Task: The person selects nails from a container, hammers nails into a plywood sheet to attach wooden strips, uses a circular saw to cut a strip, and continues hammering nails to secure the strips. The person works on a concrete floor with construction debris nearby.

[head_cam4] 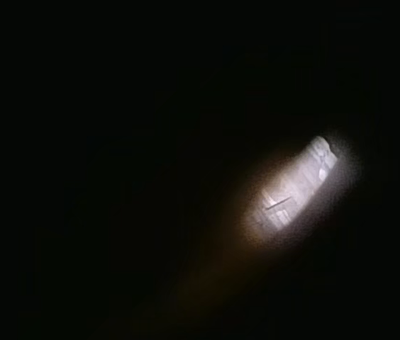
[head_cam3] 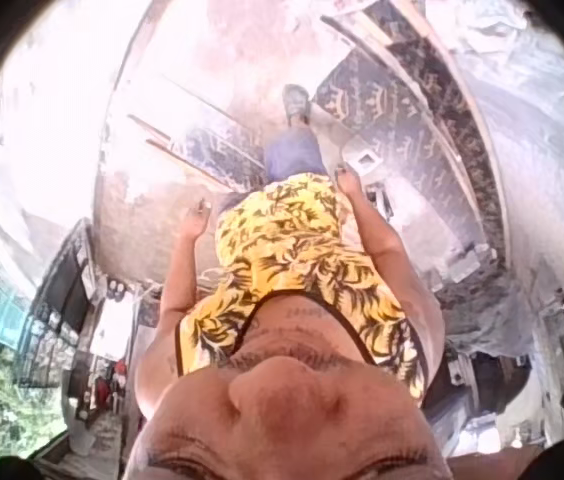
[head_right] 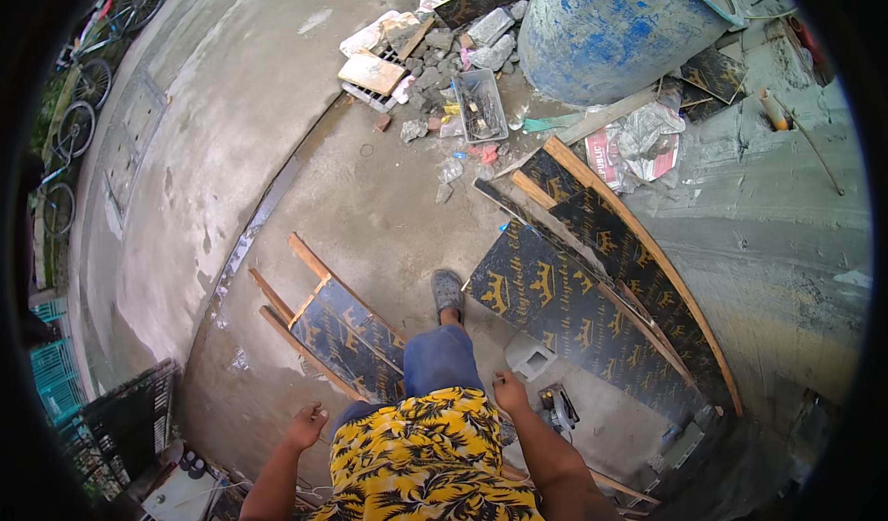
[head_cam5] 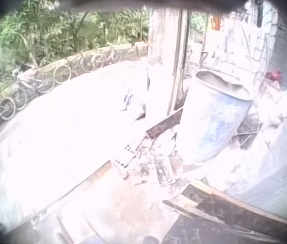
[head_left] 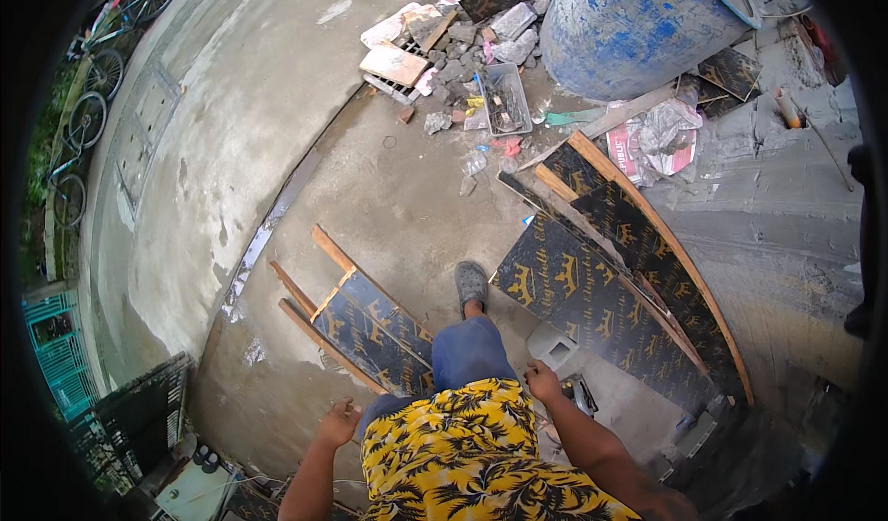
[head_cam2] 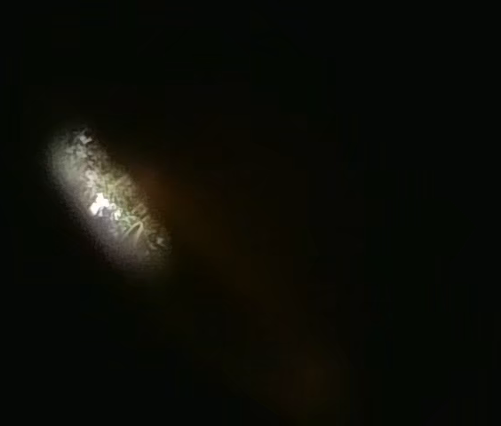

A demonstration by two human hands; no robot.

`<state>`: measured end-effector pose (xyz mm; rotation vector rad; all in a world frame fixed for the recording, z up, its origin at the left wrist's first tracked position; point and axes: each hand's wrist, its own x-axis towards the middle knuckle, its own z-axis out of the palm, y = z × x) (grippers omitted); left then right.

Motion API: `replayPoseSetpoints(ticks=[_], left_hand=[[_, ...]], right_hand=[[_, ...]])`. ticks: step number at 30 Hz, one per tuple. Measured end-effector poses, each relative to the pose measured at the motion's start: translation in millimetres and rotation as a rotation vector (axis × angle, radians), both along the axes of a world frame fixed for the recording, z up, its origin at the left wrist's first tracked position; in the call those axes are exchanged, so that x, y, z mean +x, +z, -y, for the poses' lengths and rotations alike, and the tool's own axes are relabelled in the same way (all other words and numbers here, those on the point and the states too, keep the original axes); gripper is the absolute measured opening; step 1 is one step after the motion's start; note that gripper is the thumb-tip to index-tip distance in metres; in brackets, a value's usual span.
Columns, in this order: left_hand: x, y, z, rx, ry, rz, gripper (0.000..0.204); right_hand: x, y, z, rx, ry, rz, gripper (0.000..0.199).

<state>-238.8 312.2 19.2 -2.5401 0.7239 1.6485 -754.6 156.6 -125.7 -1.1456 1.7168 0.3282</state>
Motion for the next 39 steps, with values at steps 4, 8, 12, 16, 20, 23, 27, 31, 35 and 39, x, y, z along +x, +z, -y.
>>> replayPoseSetpoints(ticks=[4, 8, 12, 16, 20, 23, 27, 31, 35, 39], left_hand=[[-10, 64, 141, -0.342, 0.181, 0.000, 0.053], [7, 104, 257, -0.546, -0.073, 0.232, 0.055], [14, 109, 344, -0.556, -0.107, 0.290, 0.058], [40, 48, 405, -0.488, -0.176, 0.224, 0.061], [73, -30, 477, -0.381, -0.171, 0.059, 0.050], [77, -71, 512, -0.273, -0.180, 0.096, 0.039], [85, -86, 525, -0.042, -0.151, 0.050, 0.037], [82, -87, 531, -0.144, 0.047, 0.161, 0.035], [66, -109, 578, -0.066, 0.225, 0.130, 0.034], [34, -107, 581, 0.075, 0.346, 0.084, 0.037]], right_hand=[[45, 40, 100, 0.207, -0.089, 0.145, 0.041], [71, 41, 181, 0.227, 0.275, 0.043, 0.040], [100, 14, 287, 0.149, 0.446, -0.028, 0.041], [173, -22, 433, -0.026, 0.249, -0.098, 0.043], [257, -76, 595, -0.214, 0.232, -0.209, 0.050], [283, -133, 684, -0.304, 0.290, -0.313, 0.053], [383, -182, 788, -0.296, 0.500, -0.389, 0.063], [443, -263, 866, -0.526, 0.996, -0.514, 0.066], [397, -314, 983, -0.542, 1.510, -0.707, 0.074], [398, -340, 1011, -0.324, 1.505, -0.630, 0.056]])
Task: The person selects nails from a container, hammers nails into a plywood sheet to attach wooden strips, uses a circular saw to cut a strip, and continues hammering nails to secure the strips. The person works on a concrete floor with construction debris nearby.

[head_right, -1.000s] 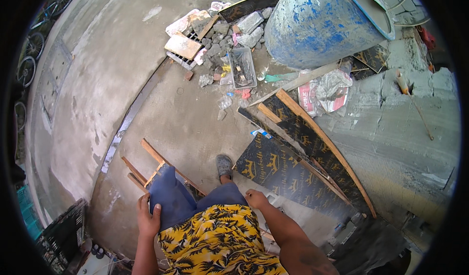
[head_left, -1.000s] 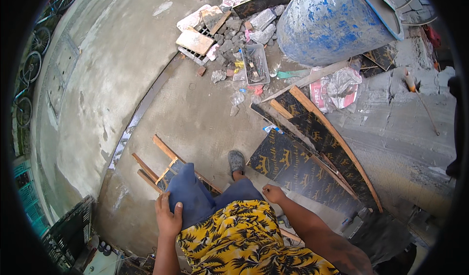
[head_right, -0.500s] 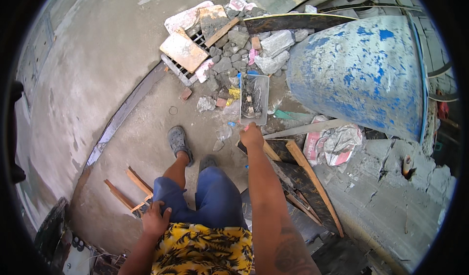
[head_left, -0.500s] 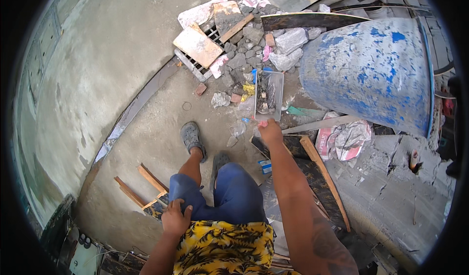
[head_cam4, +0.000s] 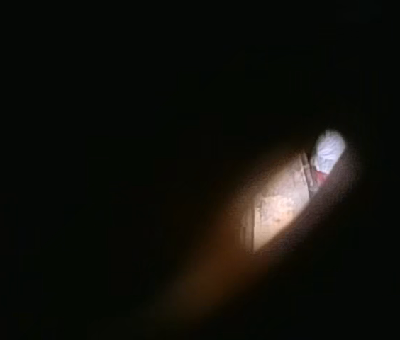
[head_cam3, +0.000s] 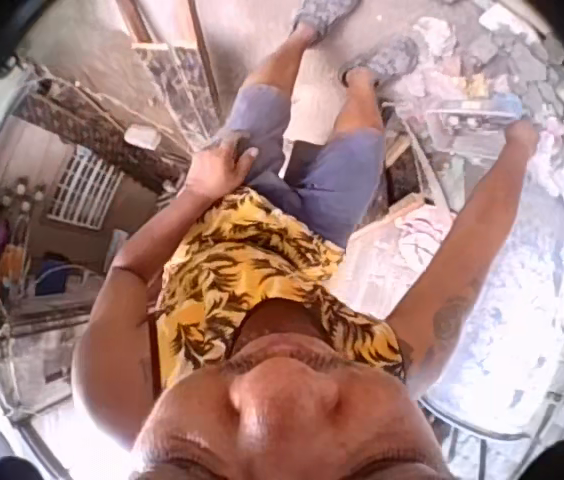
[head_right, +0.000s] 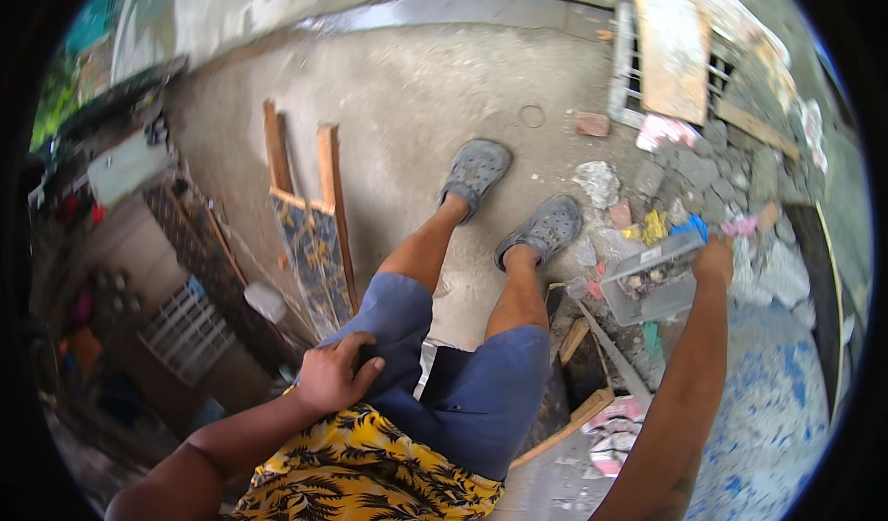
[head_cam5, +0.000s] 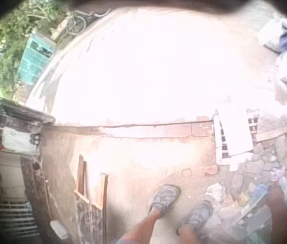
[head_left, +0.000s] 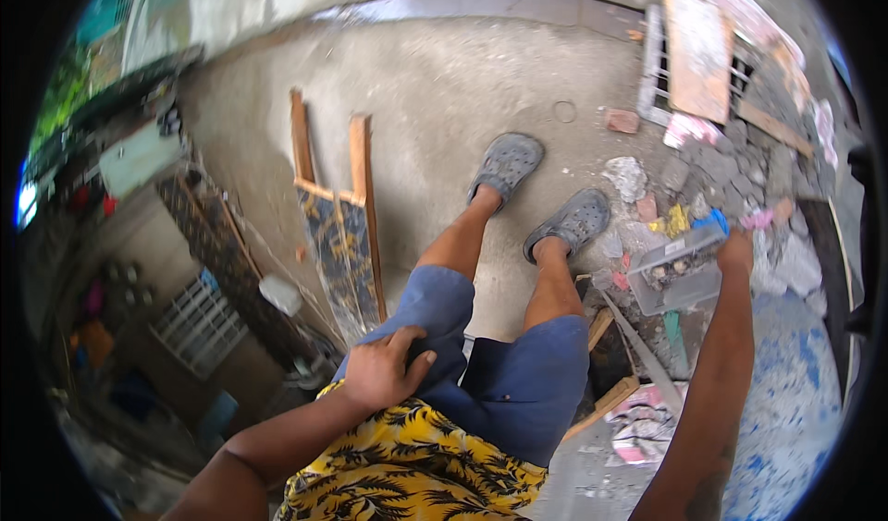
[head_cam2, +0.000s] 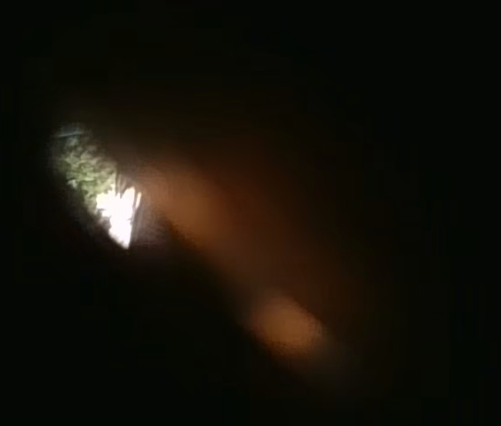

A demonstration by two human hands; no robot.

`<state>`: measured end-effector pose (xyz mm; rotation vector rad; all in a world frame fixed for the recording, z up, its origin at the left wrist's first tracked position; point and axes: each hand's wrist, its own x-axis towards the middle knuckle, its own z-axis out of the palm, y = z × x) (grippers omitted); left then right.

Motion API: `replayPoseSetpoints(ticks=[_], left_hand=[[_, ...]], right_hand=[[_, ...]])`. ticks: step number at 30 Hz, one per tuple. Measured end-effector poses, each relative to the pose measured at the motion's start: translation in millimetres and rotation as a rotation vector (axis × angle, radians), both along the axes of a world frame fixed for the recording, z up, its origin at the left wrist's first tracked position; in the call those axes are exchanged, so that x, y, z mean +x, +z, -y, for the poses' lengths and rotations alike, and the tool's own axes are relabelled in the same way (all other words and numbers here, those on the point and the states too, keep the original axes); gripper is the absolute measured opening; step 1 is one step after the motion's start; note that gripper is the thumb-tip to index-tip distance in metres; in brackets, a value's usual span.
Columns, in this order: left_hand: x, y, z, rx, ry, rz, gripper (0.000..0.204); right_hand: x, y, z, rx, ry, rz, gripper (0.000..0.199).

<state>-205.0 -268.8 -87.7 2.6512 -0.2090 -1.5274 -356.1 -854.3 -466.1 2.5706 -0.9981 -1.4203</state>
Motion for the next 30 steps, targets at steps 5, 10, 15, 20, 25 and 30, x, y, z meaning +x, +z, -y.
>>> replayPoseSetpoints(ticks=[5, 10, 15, 20, 25, 30], left_hand=[[-63, -1, -9, 0.119, 0.148, -0.041, 0.043], [-98, 22, -32, 0.162, 0.300, -0.056, 0.046], [-115, 44, -65, 0.078, 0.688, -0.077, 0.049], [-156, -8, -78, -0.107, 0.824, -0.137, 0.057], [-156, -38, -118, -0.227, 0.986, 0.048, 0.063], [-178, -24, -200, -0.215, 1.193, 0.134, 0.061]], right_hand=[[4, 12, -37, 0.359, 0.221, -0.290, 0.059], [-69, 75, -107, 0.498, 0.159, -0.391, 0.048], [-131, 153, -158, 0.291, -0.220, 0.063, 0.040], [-27, 326, -240, 0.424, -0.412, 0.288, 0.036], [89, 366, -338, 0.766, -0.305, 0.092, 0.047], [200, 349, -515, 1.057, -0.213, -0.190, 0.044]])
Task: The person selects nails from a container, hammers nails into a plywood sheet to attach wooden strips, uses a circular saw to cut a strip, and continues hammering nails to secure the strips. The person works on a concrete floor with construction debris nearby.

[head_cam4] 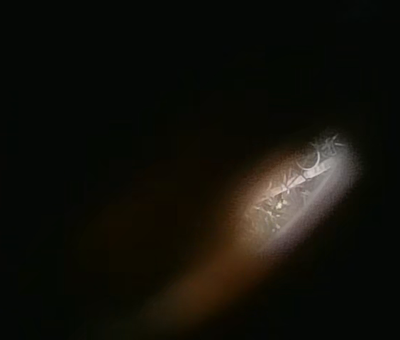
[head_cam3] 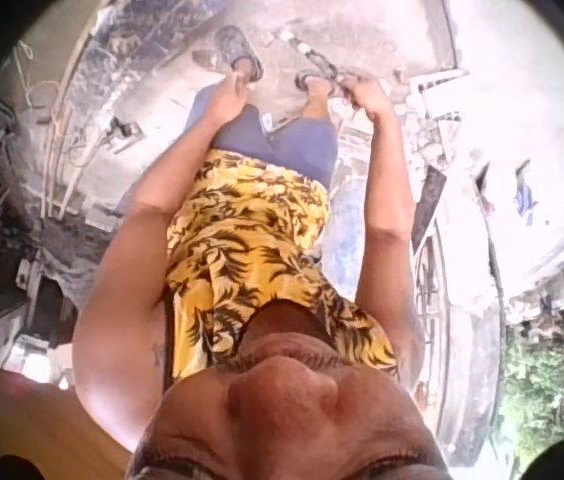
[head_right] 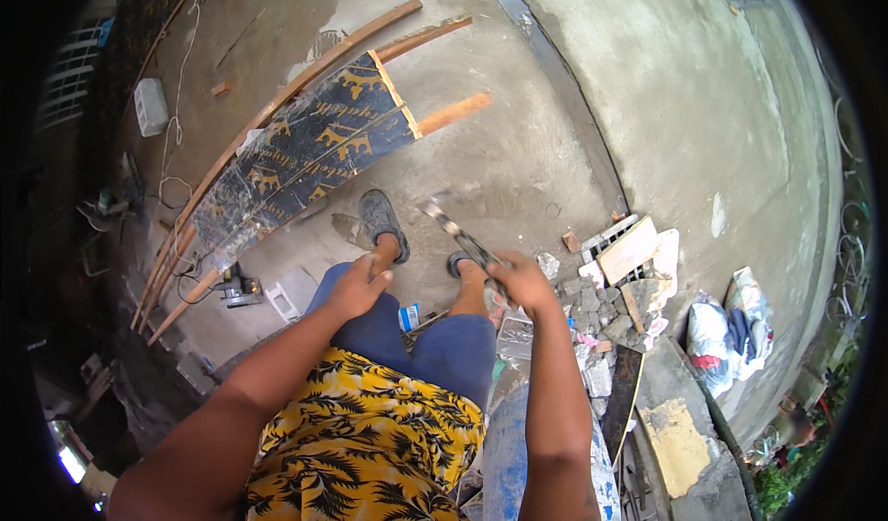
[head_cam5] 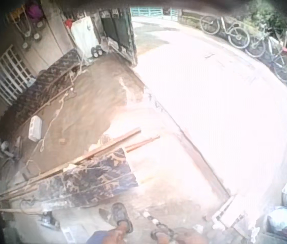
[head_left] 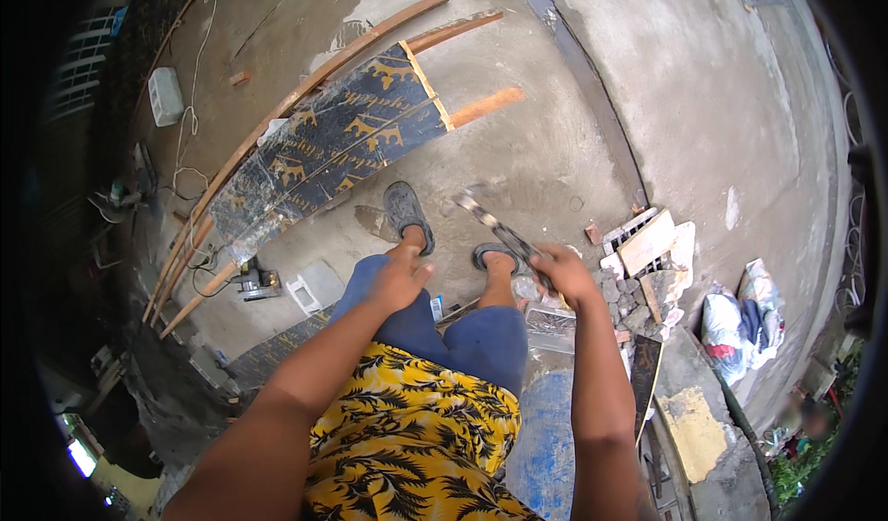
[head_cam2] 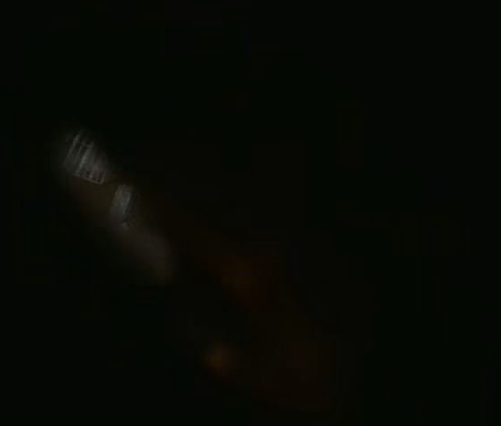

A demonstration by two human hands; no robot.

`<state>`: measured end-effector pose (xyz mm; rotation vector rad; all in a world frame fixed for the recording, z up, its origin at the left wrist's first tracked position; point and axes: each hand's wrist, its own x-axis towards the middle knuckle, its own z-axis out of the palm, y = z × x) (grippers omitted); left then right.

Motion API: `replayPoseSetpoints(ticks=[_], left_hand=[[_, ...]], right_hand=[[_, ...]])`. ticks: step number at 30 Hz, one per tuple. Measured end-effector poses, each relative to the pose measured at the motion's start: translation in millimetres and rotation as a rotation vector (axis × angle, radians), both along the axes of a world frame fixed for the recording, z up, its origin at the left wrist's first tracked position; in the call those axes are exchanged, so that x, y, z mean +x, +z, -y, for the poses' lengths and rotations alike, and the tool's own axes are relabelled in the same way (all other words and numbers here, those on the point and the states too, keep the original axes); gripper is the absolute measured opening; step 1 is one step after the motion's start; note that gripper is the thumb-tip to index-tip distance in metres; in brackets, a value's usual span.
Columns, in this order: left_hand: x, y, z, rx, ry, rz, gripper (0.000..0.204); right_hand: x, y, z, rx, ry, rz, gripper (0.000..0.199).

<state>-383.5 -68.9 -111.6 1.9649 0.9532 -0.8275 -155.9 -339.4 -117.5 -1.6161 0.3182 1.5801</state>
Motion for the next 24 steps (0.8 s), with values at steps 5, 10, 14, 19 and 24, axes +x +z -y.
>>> replayPoseSetpoints(ticks=[5, 10, 14, 19, 24], left_hand=[[-119, 13, -93, 0.052, 0.246, -0.042, 0.061], [-239, -13, -154, 0.163, 0.491, -0.156, 0.061], [-322, -44, -169, 0.153, 0.791, -0.219, 0.059], [-340, -53, -149, 0.109, 0.812, -0.199, 0.059], [-239, -17, -137, -0.001, 0.816, -0.221, 0.059]], right_hand=[[49, -25, -164, -0.024, 0.160, -0.119, 0.032], [82, -55, -248, -0.129, 0.130, -0.180, 0.021], [116, -67, -271, -0.282, 0.052, -0.271, 0.021], [146, -69, -282, -0.316, 0.038, -0.304, 0.021], [174, -87, -266, -0.353, -0.028, -0.404, 0.021]])
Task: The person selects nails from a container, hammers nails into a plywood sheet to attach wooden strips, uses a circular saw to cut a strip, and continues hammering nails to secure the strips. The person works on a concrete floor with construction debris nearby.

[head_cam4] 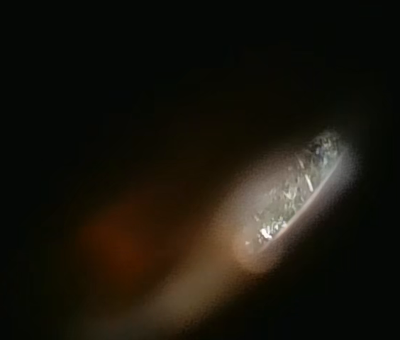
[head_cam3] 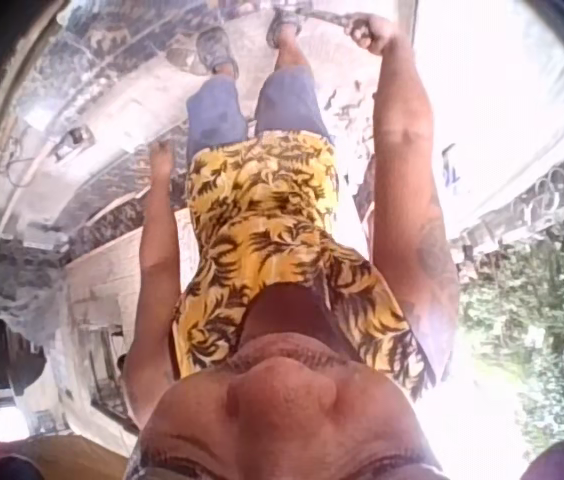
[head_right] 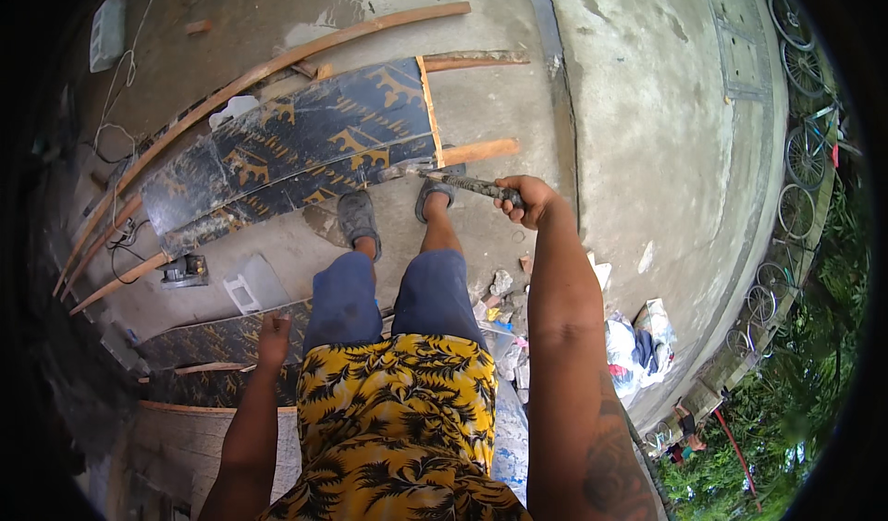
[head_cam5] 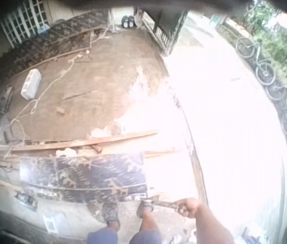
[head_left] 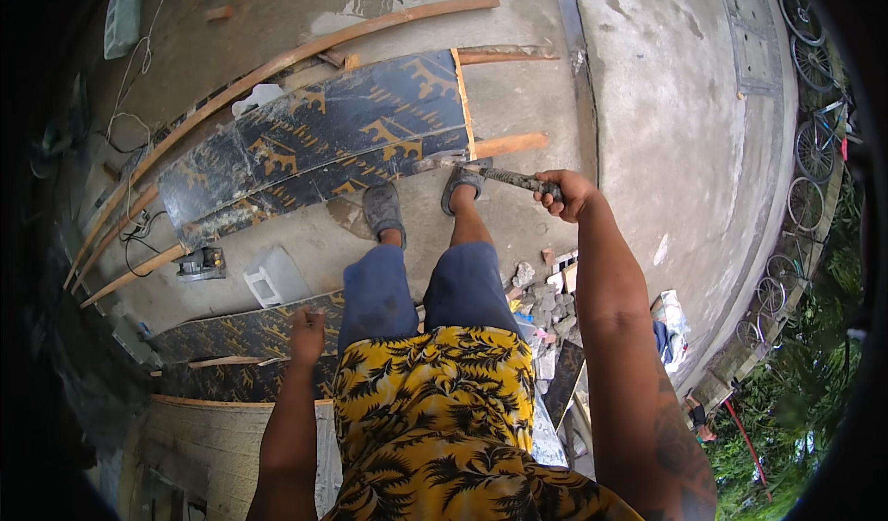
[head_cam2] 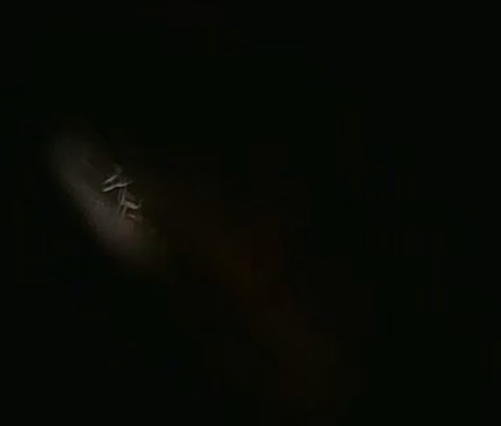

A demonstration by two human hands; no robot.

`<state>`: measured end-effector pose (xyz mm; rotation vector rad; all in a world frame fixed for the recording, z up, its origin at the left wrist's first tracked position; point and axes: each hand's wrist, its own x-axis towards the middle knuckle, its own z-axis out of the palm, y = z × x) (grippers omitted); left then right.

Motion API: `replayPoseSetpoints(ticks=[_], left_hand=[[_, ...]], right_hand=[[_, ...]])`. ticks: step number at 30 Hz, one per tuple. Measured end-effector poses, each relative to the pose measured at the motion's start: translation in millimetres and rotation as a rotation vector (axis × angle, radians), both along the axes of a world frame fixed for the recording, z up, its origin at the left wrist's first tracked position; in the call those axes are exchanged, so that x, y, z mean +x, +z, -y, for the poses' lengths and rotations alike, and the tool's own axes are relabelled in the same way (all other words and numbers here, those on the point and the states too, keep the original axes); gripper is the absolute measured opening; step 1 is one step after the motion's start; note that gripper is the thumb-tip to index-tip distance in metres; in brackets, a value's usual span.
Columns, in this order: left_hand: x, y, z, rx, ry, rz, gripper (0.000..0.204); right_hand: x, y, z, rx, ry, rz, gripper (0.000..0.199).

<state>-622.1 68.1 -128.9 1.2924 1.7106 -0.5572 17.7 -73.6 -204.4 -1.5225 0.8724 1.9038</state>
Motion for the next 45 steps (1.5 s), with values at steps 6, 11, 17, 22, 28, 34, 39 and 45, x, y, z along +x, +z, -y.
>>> replayPoseSetpoints(ticks=[6, 11, 17, 22, 28, 34, 39, 45], left_hand=[[114, 14, -14, 0.000, -0.020, 0.056, 0.060], [200, 13, -41, 0.068, -0.131, 0.185, 0.061], [203, -115, -111, 0.040, -0.269, 0.040, 0.073], [229, -230, -158, -0.184, -0.430, -0.240, 0.080], [275, -237, -144, -0.047, -0.409, -0.302, 0.083], [262, -252, -133, -0.015, -0.399, -0.284, 0.083], [259, -260, -134, -0.020, -0.360, -0.318, 0.083], [261, -248, -141, -0.105, -0.340, -0.299, 0.083]], right_hand=[[36, -22, 6, 0.011, 0.007, -0.064, 0.021], [35, -9, 22, 0.041, 0.020, -0.032, 0.023], [-43, 27, 14, -0.001, -0.029, -0.113, 0.020], [-35, -3, 21, 0.054, -0.099, -0.378, 0.033], [-29, 3, 0, 0.115, -0.159, -0.559, 0.037], [-39, 19, -20, 0.008, -0.260, -0.505, 0.029], [-127, 54, -46, -0.046, -0.249, -0.399, 0.011], [-177, 99, -68, -0.119, -0.283, -0.211, 0.014]])
